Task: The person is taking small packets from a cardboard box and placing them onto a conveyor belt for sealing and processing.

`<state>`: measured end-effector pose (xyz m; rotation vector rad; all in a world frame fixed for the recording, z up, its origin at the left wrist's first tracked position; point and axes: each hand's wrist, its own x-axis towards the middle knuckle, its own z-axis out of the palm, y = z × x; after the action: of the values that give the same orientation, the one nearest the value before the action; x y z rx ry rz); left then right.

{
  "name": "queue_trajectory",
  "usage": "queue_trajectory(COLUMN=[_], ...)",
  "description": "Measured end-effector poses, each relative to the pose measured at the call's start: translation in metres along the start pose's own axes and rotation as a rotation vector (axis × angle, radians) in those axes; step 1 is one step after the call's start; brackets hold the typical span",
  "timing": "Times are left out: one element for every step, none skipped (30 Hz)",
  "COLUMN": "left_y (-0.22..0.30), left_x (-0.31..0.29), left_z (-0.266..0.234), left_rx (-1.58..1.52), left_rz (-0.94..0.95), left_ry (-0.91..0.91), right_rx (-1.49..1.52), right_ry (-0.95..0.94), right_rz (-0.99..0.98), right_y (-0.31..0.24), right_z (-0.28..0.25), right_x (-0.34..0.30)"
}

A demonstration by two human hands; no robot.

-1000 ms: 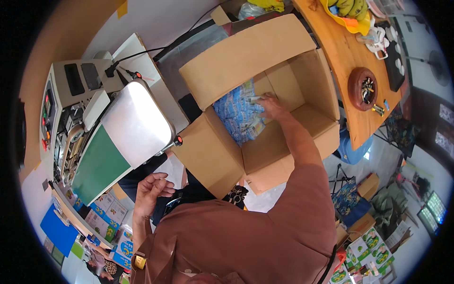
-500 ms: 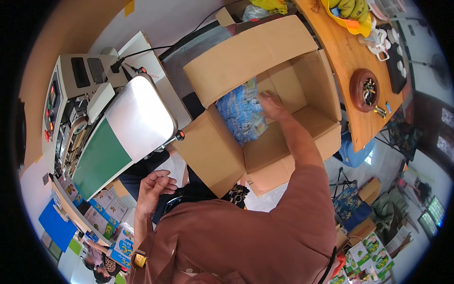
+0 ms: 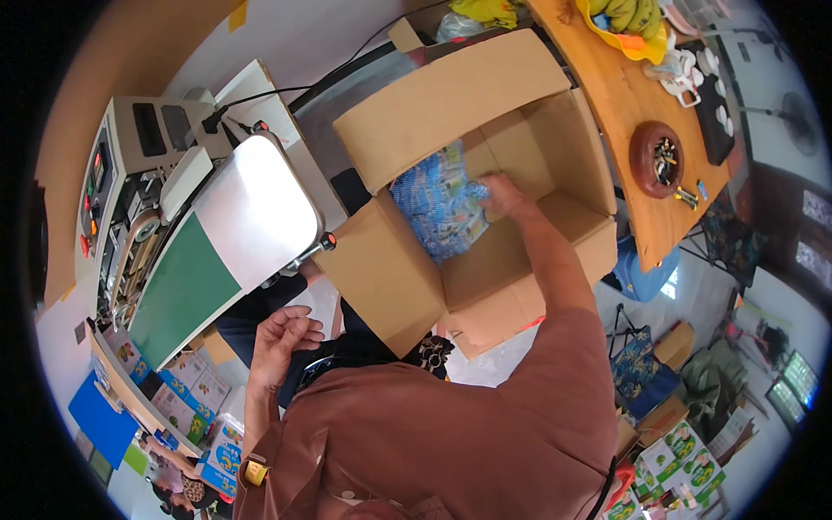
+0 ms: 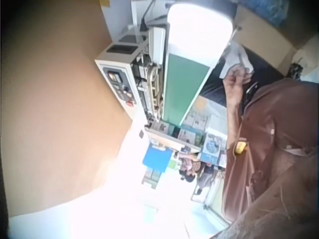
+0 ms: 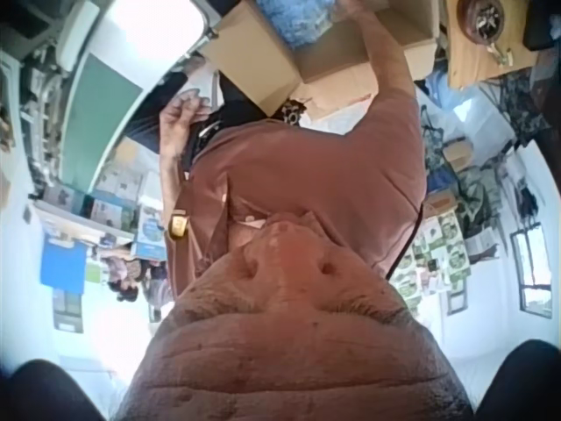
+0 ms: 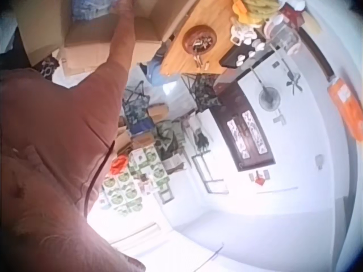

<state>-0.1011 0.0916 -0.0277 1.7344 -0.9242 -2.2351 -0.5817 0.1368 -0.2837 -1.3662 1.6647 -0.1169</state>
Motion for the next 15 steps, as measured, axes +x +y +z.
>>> queue_trajectory(left_y=[0.002,0.004,0.007,0.009,0.011,0.015,0.018,0.022,0.025,0.027,0.029,0.033,0.042,0.055,0.066], left_x=[0.001,0.002,0.004,0.005,0.007,0.009,0.011,0.012,0.013,0.015,0.017,0.017,0.015,0.011,0.011], left_z=[0.002,0.005,0.008,0.010,0.012,0.015,0.019,0.022,0.026,0.032,0.038,0.045,0.054,0.065,0.074], left_rx=[0.003,0.018,0.033,0.047,0.049,0.060,0.070,0.081,0.085,0.103,0.121,0.140,0.143,0.268,0.394], left_rz=[0.003,0.021,0.039,0.057,0.063,0.099,0.136,0.174,0.183,0.250,0.319,0.389,0.400,0.473,0.547], left_ry=[-0.012,-0.029,-0.046,-0.058,-0.069,-0.089,-0.110,-0.128,-0.135,-0.145,-0.153,-0.155,-0.151,-0.127,-0.101], right_rx=[0.026,0.052,0.077,0.074,0.125,0.177,0.229,0.227,0.281,0.334,0.387,0.387,0.475,0.564,0.651], right_ry=[0.044,0.090,0.136,0.146,0.182,0.219,0.257,0.268,0.300,0.331,0.363,0.372,0.390,0.405,0.419], right_rz=[0.006,0.011,0.016,0.021,0.046,0.070,0.093,0.094,0.107,0.122,0.134,0.127,0.090,0.051,0.008], right_y=[0.000,-0.001,-0.002,-0.009,-0.016,-0.023,-0.031,-0.039,-0.047,-0.055,-0.064,-0.079,-0.097,-0.118,-0.139], right_z=[-0.005,-0.011,-0.016,-0.022,-0.027,-0.033,-0.038,-0.042,-0.046,-0.049,-0.053,-0.057,-0.063,-0.068,-0.075], right_x=[-0.005,-0.011,-0.017,-0.024,-0.031,-0.040,-0.049,-0.057,-0.065,-0.073,-0.081,-0.090,-0.100,-0.110,-0.120])
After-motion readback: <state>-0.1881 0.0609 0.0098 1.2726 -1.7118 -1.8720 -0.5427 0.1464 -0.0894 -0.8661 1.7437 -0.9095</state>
